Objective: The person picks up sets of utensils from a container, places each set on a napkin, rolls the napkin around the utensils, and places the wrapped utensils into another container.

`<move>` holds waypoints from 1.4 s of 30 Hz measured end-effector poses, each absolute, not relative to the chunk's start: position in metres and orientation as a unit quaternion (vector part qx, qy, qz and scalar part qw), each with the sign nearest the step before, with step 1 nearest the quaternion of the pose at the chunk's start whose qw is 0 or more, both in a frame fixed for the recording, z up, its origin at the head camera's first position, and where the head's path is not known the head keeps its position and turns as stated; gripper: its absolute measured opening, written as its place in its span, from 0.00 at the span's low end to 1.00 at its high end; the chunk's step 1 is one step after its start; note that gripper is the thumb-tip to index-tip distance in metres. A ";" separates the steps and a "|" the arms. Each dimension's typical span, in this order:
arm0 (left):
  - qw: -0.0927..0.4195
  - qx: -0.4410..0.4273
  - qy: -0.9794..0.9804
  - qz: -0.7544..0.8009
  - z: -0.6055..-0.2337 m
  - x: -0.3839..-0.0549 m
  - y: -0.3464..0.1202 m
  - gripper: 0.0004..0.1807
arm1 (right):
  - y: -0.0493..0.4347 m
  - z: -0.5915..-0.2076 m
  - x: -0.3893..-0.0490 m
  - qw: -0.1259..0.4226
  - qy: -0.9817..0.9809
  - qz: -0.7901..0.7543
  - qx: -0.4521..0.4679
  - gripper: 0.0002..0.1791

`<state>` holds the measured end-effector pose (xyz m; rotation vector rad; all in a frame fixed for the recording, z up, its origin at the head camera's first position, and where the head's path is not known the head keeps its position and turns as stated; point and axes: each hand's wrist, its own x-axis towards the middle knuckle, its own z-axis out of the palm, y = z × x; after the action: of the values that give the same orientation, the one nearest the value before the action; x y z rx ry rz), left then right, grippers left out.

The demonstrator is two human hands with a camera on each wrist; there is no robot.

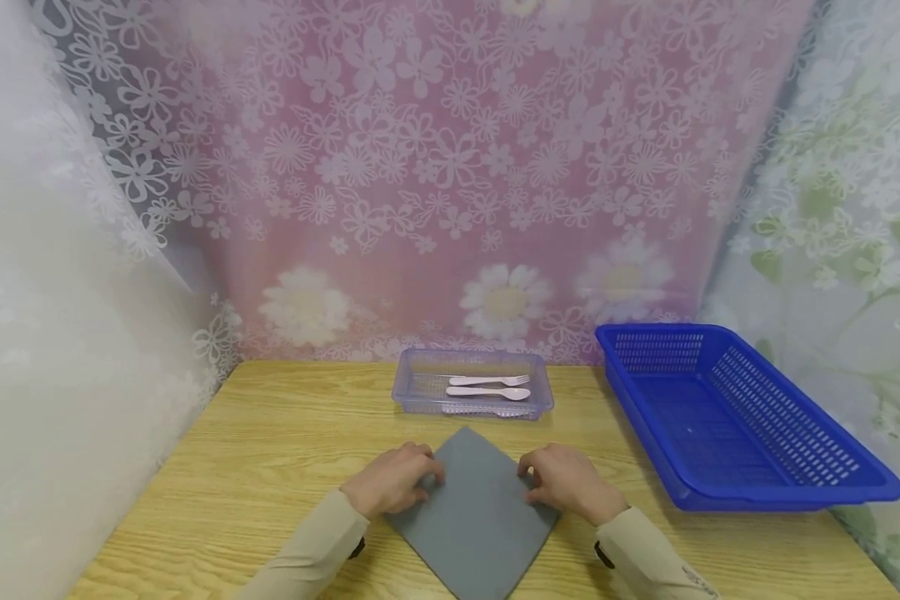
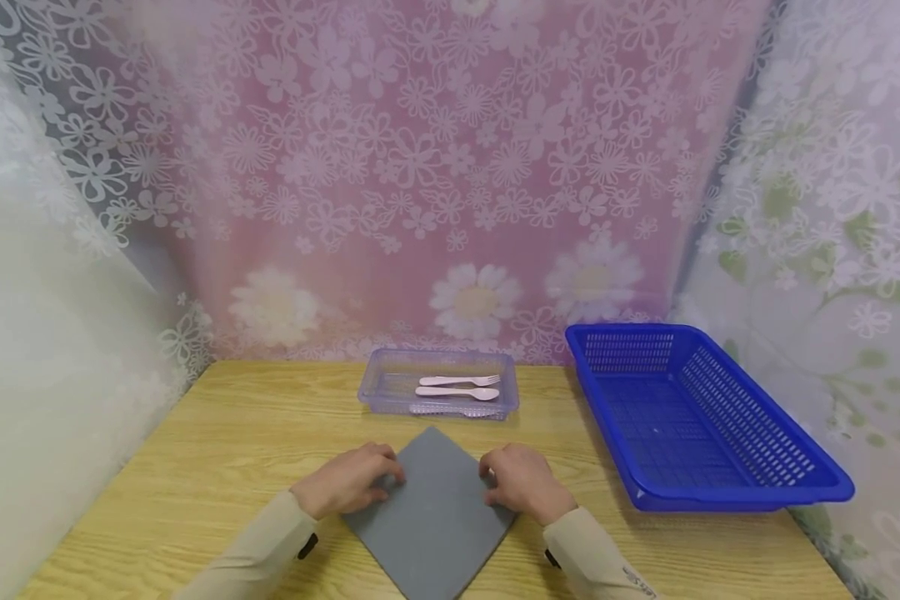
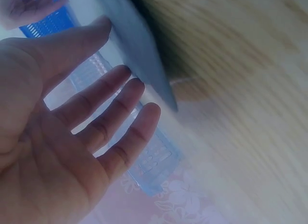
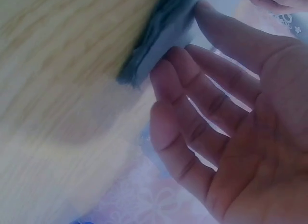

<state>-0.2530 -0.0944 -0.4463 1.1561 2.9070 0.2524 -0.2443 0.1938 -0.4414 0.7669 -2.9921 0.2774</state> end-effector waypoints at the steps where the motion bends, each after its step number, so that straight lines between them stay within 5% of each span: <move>1: 0.002 0.366 0.927 0.080 -0.446 -0.253 -0.094 0.15 | 0.194 -0.441 -0.244 0.017 -0.965 0.092 0.246 0.17; 24: 0.015 0.387 0.917 0.091 -0.449 -0.263 -0.090 0.20 | 0.200 -0.437 -0.238 -0.045 -0.973 0.140 0.179 0.19; 42: 0.043 0.379 0.920 0.092 -0.443 -0.258 -0.086 0.21 | 0.193 -0.452 -0.249 0.025 -0.974 0.115 0.195 0.14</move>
<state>-0.2579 -0.0862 -0.4426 1.1595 2.8119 0.2827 -0.2495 0.1926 -0.4524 0.6018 -3.0108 0.3551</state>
